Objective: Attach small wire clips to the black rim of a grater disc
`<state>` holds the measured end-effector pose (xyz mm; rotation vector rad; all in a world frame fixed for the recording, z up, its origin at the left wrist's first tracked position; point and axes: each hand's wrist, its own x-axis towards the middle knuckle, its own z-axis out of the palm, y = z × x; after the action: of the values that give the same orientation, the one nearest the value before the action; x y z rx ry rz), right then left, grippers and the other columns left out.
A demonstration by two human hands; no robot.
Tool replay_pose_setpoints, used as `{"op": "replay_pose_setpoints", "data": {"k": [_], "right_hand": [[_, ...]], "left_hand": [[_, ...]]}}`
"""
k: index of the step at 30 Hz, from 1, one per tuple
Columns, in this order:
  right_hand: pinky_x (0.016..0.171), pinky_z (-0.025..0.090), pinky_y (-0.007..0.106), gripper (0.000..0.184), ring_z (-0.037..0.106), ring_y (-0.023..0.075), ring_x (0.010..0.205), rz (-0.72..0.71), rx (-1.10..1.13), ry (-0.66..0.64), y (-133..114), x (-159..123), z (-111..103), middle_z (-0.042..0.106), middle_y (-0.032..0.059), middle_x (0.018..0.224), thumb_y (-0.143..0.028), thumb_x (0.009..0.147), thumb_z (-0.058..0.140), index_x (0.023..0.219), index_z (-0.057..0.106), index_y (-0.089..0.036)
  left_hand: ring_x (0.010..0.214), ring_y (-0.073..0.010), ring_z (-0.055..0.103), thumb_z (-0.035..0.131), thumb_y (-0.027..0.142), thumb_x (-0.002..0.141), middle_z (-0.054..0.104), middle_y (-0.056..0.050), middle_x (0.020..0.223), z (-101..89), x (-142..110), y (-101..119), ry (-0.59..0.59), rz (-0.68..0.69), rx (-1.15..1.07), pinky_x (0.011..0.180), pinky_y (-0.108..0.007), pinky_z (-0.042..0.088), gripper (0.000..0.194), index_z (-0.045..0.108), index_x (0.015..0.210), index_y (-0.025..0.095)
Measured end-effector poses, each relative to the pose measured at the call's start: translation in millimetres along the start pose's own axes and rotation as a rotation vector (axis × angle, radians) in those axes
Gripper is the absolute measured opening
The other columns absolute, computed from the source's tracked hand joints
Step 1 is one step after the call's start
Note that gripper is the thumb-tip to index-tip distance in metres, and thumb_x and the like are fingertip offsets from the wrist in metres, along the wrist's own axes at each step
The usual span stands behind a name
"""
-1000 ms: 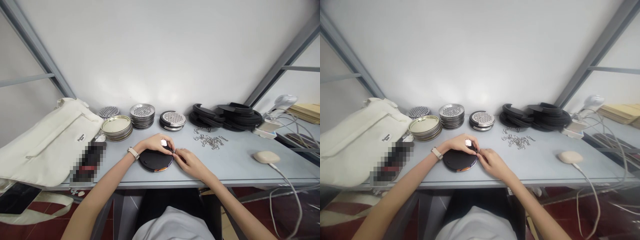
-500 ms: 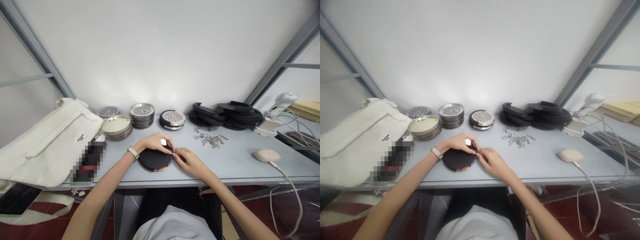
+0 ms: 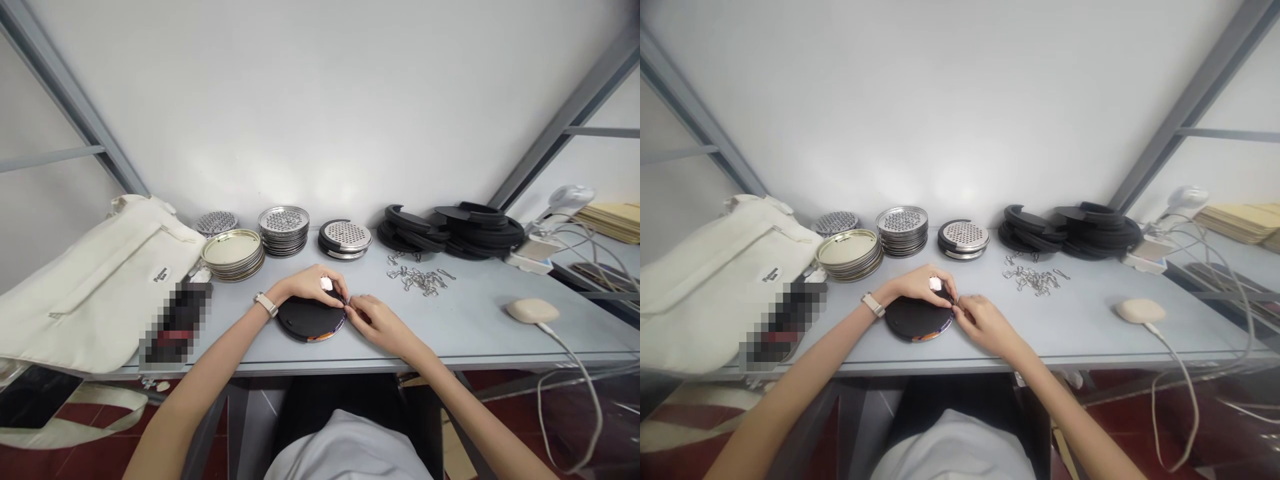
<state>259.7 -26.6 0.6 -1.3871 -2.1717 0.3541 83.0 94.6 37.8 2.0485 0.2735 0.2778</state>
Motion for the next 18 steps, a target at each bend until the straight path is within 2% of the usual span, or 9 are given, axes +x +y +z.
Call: {"op": "replay_pose_setpoints", "data": {"k": [18], "right_hand": [[0.057,0.035,0.025,0.025,0.045,0.0142,0.059,0.029,-0.003,0.039,-0.4,0.2,1.5,0.047,-0.0014,0.06,-0.022,0.091,0.04,0.066,0.04,-0.021]], "left_hand": [[0.084,-0.0145,0.062,0.072,0.022,0.069,0.069,-0.005,0.089,-0.4,0.6,-1.0,0.0,-0.013,0.018,0.081,-0.025,0.046,0.022,0.069,0.089,0.014]]}}
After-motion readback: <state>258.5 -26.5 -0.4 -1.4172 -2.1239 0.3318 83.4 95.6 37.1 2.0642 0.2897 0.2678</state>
